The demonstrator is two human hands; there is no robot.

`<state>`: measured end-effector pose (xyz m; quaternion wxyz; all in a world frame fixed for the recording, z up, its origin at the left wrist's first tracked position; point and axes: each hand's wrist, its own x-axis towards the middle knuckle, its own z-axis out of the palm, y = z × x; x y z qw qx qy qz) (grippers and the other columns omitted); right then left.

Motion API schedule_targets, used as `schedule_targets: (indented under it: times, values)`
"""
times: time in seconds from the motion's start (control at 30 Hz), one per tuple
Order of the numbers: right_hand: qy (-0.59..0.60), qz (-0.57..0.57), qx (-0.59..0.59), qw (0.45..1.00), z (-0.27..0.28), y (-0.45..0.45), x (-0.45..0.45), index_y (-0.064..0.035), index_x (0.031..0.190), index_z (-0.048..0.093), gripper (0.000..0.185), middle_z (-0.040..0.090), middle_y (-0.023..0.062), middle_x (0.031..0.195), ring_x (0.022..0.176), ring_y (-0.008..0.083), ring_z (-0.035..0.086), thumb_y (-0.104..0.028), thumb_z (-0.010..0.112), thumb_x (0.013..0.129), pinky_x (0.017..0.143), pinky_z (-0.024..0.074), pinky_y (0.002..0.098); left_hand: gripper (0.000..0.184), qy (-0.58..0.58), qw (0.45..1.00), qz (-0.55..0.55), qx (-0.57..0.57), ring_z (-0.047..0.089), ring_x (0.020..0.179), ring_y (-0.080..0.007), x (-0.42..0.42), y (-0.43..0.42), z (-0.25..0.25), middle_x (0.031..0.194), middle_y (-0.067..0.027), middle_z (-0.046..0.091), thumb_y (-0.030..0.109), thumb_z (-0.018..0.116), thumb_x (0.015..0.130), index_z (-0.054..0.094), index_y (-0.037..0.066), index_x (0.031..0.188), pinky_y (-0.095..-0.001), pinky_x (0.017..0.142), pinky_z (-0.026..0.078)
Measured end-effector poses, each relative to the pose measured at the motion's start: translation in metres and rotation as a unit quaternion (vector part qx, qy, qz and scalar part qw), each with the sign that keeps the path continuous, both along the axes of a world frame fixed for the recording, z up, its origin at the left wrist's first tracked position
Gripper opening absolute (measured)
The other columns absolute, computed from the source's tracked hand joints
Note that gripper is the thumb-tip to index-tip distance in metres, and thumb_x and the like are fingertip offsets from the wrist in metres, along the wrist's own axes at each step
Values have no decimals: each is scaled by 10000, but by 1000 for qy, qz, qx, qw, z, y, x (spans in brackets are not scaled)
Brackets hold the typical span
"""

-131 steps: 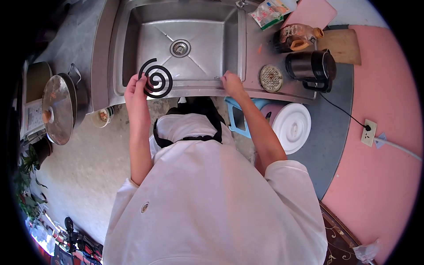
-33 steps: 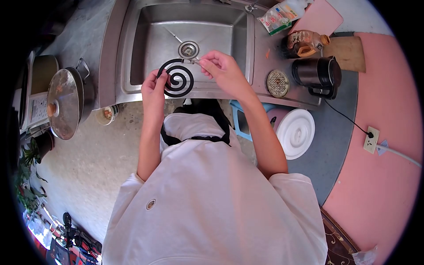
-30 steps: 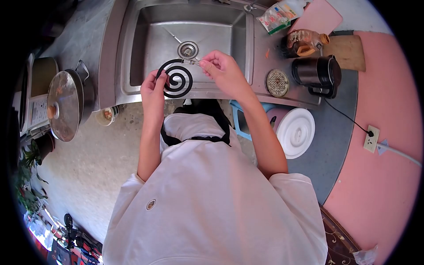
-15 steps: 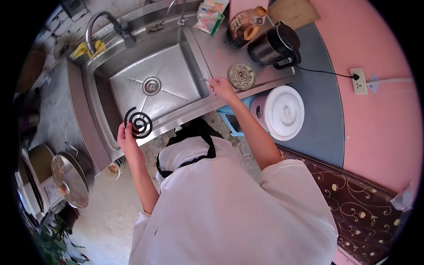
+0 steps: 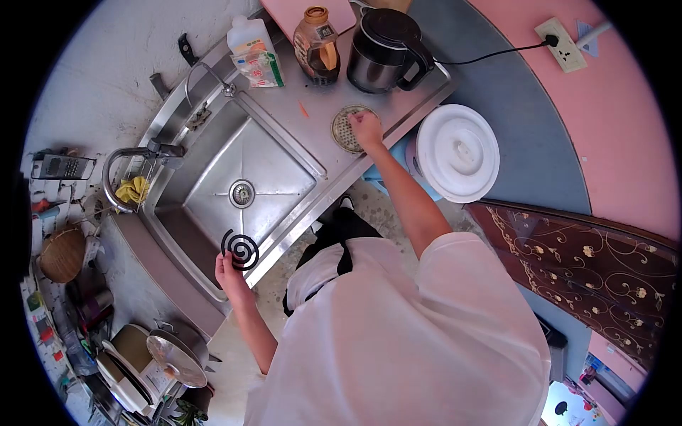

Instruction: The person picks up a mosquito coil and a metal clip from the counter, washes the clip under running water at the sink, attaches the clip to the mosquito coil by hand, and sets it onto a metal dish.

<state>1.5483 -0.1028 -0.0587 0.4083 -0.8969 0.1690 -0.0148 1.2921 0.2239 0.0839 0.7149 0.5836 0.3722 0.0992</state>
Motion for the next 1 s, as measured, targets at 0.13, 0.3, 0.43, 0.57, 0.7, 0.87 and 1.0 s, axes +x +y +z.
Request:
schedule_targets:
  times: [0.13, 0.3, 0.43, 0.57, 0.7, 0.87, 1.0]
  values:
    - [59, 115, 26, 991, 14, 35, 34, -13, 866, 614, 314, 631, 169, 791, 766, 320, 606, -307, 596, 760, 689, 471, 378, 150, 16, 1000, -7, 7, 417, 579, -33, 13, -17, 6, 653, 30, 492, 161, 493, 883, 507, 73, 762, -182, 550, 333]
    - [19, -21, -10, 1000, 19, 45, 52, 16, 981, 552, 367, 620, 169, 817, 743, 288, 608, -268, 601, 753, 662, 471, 344, 114, 22, 1000, -5, 6, 444, 580, -32, 17, -35, 11, 662, 29, 508, 135, 480, 882, 517, 62, 803, -174, 553, 352]
    - [-1, 79, 169, 982, 16, 19, -19, 13, 1020, 504, 297, 614, 145, 825, 706, 254, 609, -153, 546, 778, 640, 486, 334, 136, 34, 999, -17, -3, 429, 602, -36, 29, -52, 10, 666, 30, 494, 149, 476, 887, 532, 47, 817, -175, 585, 351]
    - [286, 193, 355, 869, 49, -31, -139, -20, 1107, 490, 321, 600, 63, 925, 768, 153, 579, -182, 503, 830, 677, 471, 288, 120, 28, 992, -126, -12, 425, 600, -44, 57, -59, -2, 660, 24, 486, 133, 482, 877, 511, 62, 784, -192, 571, 335]
    - [415, 283, 296, 813, 89, -142, -231, -69, 1190, 457, 403, 580, 84, 1008, 904, 204, 553, -243, 483, 827, 790, 450, 337, 130, -23, 946, -292, 142, 428, 639, -76, 100, -62, -9, 686, -3, 487, 146, 481, 877, 517, 43, 806, -220, 579, 356]
    - [546, -208, 268, 766, 72, -215, -542, -128, 1242, 421, 491, 528, 101, 1130, 1029, 270, 494, -318, 528, 801, 873, 387, 413, 153, -119, 865, -440, 211, 441, 648, -97, 117, -134, 25, 697, -10, 475, 157, 480, 881, 520, 10, 863, -233, 577, 373]
    - [191, -488, 580, 623, 53, -180, -695, -196, 1347, 229, 627, 471, 128, 1235, 1124, 312, 447, -471, 452, 829, 945, 335, 448, 155, -170, 785, -559, 205, 487, 711, -101, 95, -228, 41, 774, -30, 525, 136, 506, 867, 542, 2, 937, -223, 628, 401]
